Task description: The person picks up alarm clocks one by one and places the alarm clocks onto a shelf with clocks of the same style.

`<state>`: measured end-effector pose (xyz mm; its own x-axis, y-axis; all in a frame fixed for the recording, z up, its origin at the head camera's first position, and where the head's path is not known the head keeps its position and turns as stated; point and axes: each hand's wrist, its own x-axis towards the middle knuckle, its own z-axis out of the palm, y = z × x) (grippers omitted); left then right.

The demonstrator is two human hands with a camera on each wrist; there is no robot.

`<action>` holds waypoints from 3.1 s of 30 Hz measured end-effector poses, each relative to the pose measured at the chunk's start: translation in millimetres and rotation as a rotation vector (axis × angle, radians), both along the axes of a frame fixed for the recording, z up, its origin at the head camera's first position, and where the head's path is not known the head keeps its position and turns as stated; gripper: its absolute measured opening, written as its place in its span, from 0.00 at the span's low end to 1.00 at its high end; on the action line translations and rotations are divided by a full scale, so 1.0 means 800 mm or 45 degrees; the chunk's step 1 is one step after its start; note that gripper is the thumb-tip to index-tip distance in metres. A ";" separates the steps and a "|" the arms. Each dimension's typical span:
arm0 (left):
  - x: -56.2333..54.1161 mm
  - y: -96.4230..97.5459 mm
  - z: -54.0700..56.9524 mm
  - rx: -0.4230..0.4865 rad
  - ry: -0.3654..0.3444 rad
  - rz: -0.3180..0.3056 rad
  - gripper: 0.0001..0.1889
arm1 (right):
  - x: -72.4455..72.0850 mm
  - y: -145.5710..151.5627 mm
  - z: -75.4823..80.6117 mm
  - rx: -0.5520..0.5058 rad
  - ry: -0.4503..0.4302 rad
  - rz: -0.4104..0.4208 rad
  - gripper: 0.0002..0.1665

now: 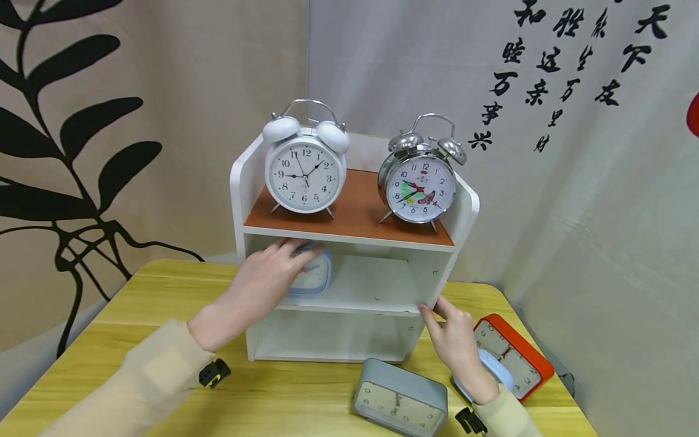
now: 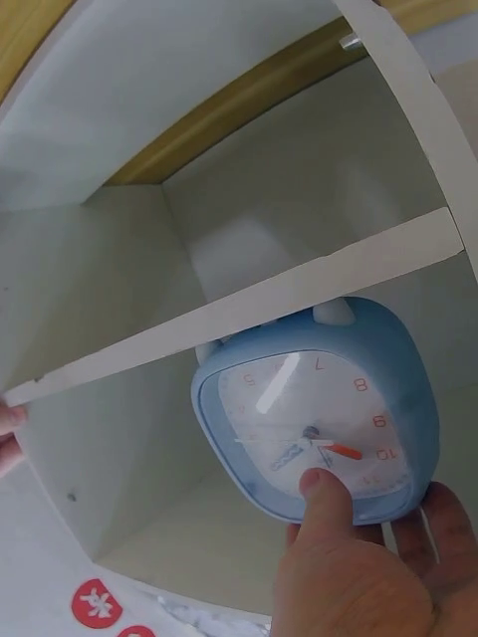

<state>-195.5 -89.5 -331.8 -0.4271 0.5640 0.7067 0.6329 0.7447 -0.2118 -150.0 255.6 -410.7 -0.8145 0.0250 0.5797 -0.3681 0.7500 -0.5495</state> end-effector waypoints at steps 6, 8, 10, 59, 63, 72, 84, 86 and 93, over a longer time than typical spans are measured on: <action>-0.002 -0.001 0.001 -0.001 -0.037 -0.028 0.27 | 0.000 0.001 0.000 -0.006 -0.003 0.006 0.16; -0.003 -0.001 0.001 -0.002 -0.054 -0.032 0.30 | 0.000 0.001 0.000 -0.006 -0.002 0.004 0.16; -0.005 -0.002 0.000 0.001 -0.067 -0.032 0.32 | -0.001 0.000 0.000 -0.006 0.003 0.004 0.15; 0.011 -0.021 -0.009 0.096 -0.028 -0.166 0.33 | 0.001 -0.001 0.001 -0.006 -0.026 -0.004 0.17; 0.019 -0.030 -0.015 0.113 0.023 -0.251 0.35 | 0.001 -0.002 0.002 -0.006 -0.036 -0.002 0.17; 0.044 -0.048 -0.031 0.280 0.167 -0.399 0.20 | 0.005 0.002 0.009 0.089 -0.046 -0.031 0.16; 0.059 -0.068 -0.058 0.593 0.246 -0.370 0.25 | 0.012 0.007 0.018 0.159 -0.098 -0.034 0.21; 0.061 -0.069 -0.061 0.620 0.261 -0.372 0.25 | 0.014 0.007 0.020 0.160 -0.119 -0.050 0.28; 0.064 -0.071 -0.073 0.755 0.241 -0.339 0.29 | 0.034 0.014 0.031 0.225 -0.130 -0.102 0.42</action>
<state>-144.4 -146.4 -390.0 -0.1657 0.1265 0.9780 0.8032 0.5928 0.0594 -122.5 267.0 -386.0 -0.8685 -0.0026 0.4957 -0.2526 0.8628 -0.4380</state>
